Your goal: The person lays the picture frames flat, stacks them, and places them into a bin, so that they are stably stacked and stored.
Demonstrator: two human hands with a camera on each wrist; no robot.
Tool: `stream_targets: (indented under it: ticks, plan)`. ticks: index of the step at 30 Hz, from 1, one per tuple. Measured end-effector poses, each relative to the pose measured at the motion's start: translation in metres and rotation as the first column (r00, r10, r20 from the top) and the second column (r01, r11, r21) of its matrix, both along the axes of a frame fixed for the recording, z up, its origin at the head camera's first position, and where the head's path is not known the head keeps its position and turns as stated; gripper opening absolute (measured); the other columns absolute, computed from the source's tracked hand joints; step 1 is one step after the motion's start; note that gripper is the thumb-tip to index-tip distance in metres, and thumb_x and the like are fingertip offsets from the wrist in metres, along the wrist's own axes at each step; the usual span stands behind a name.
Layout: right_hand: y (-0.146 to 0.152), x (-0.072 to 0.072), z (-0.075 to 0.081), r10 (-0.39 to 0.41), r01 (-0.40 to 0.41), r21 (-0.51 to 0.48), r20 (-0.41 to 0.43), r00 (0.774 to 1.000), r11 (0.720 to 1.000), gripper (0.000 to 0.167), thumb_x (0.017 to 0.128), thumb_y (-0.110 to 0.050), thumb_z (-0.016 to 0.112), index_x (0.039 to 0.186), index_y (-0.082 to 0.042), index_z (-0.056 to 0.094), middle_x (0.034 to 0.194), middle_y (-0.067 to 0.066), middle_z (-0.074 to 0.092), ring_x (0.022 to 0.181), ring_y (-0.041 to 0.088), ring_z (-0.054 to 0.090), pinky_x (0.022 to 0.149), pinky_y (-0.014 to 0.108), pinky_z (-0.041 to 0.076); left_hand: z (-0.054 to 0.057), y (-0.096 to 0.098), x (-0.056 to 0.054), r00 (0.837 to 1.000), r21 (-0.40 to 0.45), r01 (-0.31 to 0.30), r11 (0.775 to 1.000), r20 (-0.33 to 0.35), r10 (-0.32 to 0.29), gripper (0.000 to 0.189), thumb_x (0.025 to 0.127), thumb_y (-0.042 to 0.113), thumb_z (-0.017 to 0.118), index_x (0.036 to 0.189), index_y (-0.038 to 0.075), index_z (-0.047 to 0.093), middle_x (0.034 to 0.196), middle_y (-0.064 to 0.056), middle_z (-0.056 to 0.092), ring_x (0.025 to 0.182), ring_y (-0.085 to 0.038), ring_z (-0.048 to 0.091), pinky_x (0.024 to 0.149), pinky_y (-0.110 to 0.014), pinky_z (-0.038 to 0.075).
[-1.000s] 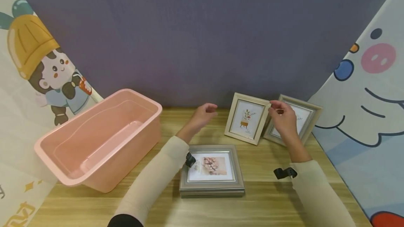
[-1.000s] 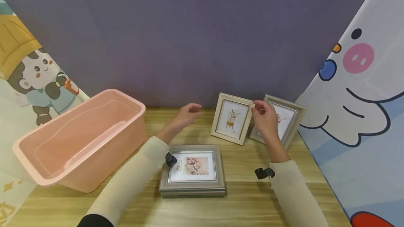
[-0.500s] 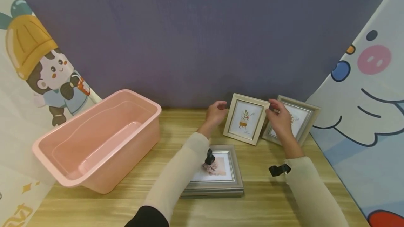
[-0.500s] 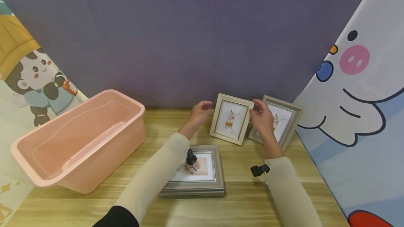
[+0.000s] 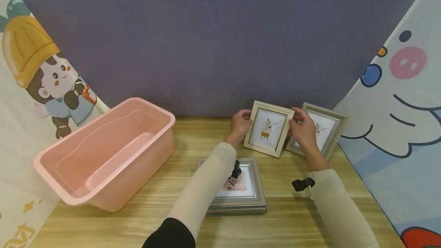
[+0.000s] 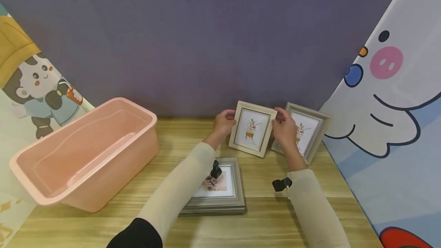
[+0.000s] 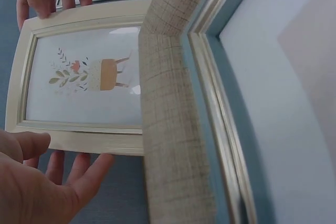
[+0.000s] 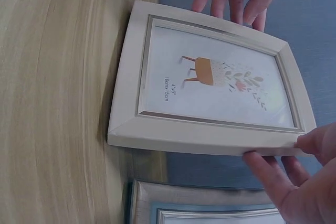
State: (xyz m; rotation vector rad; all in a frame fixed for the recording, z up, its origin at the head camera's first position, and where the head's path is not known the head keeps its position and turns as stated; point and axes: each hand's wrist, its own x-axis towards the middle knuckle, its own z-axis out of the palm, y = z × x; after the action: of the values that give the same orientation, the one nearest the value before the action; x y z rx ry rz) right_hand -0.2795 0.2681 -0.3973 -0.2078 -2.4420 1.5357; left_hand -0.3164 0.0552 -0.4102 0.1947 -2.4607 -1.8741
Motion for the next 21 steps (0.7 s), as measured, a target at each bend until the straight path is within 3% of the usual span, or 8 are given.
stream_targets:
  ticks: [4,8,14,21]
  plan:
    - [0.0010,-0.0003,-0.0002,-0.003,0.003,0.002,0.003,1.000,1.000,0.055,0.098,-0.003,0.055,0.151,-0.020,0.049,0.137,0.025,0.057,0.059,0.008,0.066,0.062,0.030,0.063,-0.0017,0.0008,-0.0020,0.999,-0.044,-0.034,0.998,-0.027,0.033,0.037,0.088,-0.003,0.066,0.118,0.017,0.075,0.105,-0.007,0.077,0.091,-0.019,0.070,0.066,-0.022,0.051]
    - [0.0010,-0.0006,-0.0016,-0.009,0.009,0.011,0.011,1.000,1.000,0.055,0.099,-0.004,0.056,0.150,-0.021,0.050,0.137,0.024,0.057,0.057,0.005,0.063,0.060,0.026,0.062,-0.0033,0.0009,-0.0025,0.997,-0.082,-0.058,0.995,-0.054,0.053,0.037,0.087,-0.004,0.065,0.114,0.018,0.077,0.101,-0.004,0.078,0.092,-0.019,0.071,0.072,-0.024,0.053]
    - [-0.0004,-0.0005,-0.0028,-0.016,0.016,0.025,0.011,1.000,1.000,0.054,0.099,-0.004,0.056,0.150,-0.021,0.051,0.136,0.021,0.058,0.069,0.017,0.068,0.068,0.036,0.064,-0.0044,-0.0002,-0.0023,0.996,-0.123,-0.059,0.991,-0.080,0.050,0.037,0.087,-0.005,0.064,0.114,0.017,0.077,0.102,-0.003,0.078,0.097,-0.022,0.072,0.083,-0.031,0.056]
    - [-0.0005,-0.0005,-0.0009,-0.014,0.014,0.030,-0.013,1.000,0.999,0.054,0.097,-0.002,0.055,0.147,-0.021,0.053,0.132,0.023,0.061,0.064,0.008,0.067,0.064,0.036,0.064,-0.0048,-0.0013,-0.0024,0.993,-0.160,-0.057,0.985,-0.112,0.039,0.035,0.087,-0.004,0.063,0.112,0.016,0.077,0.101,-0.003,0.079,0.099,-0.023,0.071,0.088,-0.034,0.056]
